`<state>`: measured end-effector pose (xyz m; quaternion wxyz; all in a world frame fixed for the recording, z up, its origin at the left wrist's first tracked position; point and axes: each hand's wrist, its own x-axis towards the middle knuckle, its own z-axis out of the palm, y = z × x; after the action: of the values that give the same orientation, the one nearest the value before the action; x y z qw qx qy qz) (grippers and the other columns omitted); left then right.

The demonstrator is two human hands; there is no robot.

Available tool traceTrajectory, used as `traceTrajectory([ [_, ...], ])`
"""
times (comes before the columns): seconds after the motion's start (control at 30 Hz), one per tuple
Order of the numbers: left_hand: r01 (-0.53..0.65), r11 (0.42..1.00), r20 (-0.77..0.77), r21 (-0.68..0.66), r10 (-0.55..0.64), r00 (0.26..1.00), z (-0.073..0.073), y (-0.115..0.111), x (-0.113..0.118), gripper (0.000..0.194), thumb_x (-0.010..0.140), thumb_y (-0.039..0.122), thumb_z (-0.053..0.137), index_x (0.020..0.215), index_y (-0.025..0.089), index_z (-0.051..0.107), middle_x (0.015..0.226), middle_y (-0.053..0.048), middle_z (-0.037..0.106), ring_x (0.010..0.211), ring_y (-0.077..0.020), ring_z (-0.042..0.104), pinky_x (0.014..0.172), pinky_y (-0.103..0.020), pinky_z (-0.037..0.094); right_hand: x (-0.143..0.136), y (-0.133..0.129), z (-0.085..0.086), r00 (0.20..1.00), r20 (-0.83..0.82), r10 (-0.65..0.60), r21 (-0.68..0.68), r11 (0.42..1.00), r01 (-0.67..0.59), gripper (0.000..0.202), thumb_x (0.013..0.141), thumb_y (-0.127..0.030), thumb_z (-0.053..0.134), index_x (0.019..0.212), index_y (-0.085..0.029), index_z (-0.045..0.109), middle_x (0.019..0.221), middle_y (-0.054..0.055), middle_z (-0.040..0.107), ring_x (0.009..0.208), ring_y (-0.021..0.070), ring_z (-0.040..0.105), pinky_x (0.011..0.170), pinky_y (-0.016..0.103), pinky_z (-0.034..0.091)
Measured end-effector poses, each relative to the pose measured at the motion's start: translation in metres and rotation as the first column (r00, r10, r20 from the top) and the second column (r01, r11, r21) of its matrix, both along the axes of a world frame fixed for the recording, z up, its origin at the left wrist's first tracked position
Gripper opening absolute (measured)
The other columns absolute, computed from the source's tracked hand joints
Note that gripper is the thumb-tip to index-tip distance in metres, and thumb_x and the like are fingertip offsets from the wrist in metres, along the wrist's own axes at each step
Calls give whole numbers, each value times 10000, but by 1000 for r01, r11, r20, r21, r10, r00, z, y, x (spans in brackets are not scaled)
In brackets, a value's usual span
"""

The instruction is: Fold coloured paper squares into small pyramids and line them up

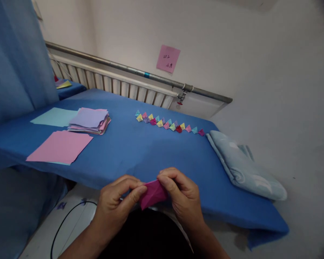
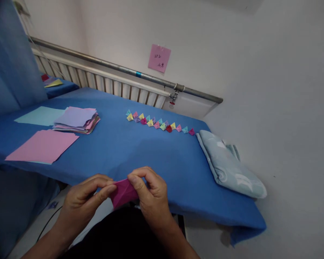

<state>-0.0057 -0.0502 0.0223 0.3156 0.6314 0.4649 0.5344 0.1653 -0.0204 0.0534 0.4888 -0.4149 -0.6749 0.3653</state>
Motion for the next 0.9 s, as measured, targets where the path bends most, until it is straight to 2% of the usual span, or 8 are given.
traceTrajectory([
  [0.13, 126, 975, -45, -182, -136, 990, 4, 9, -4, 147, 850, 295, 576, 769, 215, 670, 756, 11, 649, 718, -128, 607, 672, -232, 469, -4, 4, 6, 982, 161, 95, -63, 994, -86, 175, 848, -248, 564, 693, -209, 634, 689, -16, 627, 677, 126, 565, 689, 258, 436],
  [0.2, 220, 952, -83, -215, -242, 967, 9, 12, -6, 142, 838, 300, 586, 763, 219, 675, 743, 13, 630, 720, -128, 589, 673, -231, 460, -5, 5, 9, 959, 232, 165, -57, 986, -156, 163, 842, -226, 565, 702, -216, 649, 700, -17, 648, 701, 129, 581, 740, 275, 436],
  [0.27, 272, 935, -47, -227, -289, 956, 12, 14, -9, 183, 848, 306, 572, 726, 215, 675, 729, 10, 611, 714, -126, 575, 672, -229, 460, -3, 5, 10, 963, 202, 178, -32, 984, -175, 106, 840, -236, 573, 807, -230, 673, 783, -10, 671, 765, 138, 600, 782, 287, 441],
  [0.37, 240, 940, 123, -242, -216, 969, 5, 13, -10, 196, 849, 326, 580, 740, 211, 697, 784, -13, 620, 757, -139, 577, 692, -243, 479, 4, 3, 9, 991, 79, 106, -44, 994, -103, 176, 849, -284, 574, 998, -253, 662, 956, 17, 676, 888, 162, 613, 809, 299, 457],
  [0.47, 153, 959, 311, -240, -74, 948, -11, 12, -10, 188, 802, 339, 643, 697, 198, 708, 820, -27, 626, 780, -148, 577, 701, -249, 490, 9, -4, 6, 994, 34, 107, -78, 991, -104, 157, 840, -291, 596, 969, -258, 679, 957, 17, 678, 898, 171, 621, 813, 300, 466],
  [0.57, 90, 969, 414, -230, 14, 910, -26, 11, -7, 169, 754, 341, 694, 668, 197, 713, 825, -24, 626, 805, -149, 571, 731, -248, 484, 7, -12, 6, 989, 41, 139, -48, 989, -137, 165, 794, -279, 659, 956, -263, 687, 918, 7, 683, 872, 172, 624, 807, 295, 468],
  [0.77, 23, 966, 451, -256, 98, 887, -34, 8, -4, 179, 720, 361, 719, 661, 192, 709, 852, -29, 630, 814, -154, 572, 747, -259, 488, -1, -20, 6, 993, 97, 71, 22, 997, -74, 317, 716, -281, 737, 1022, -258, 661, 979, 31, 669, 907, 202, 610, 813, 320, 473],
  [0.9, 31, 959, 411, -280, 91, 907, -34, 7, -1, 223, 730, 402, 698, 669, 188, 705, 855, -43, 633, 822, -169, 573, 767, -290, 498, -4, -15, 1, 992, 105, 64, 26, 997, -67, 140, 815, -272, 641, 947, -250, 681, 878, 18, 688, 826, 171, 629, 782, 299, 480],
])
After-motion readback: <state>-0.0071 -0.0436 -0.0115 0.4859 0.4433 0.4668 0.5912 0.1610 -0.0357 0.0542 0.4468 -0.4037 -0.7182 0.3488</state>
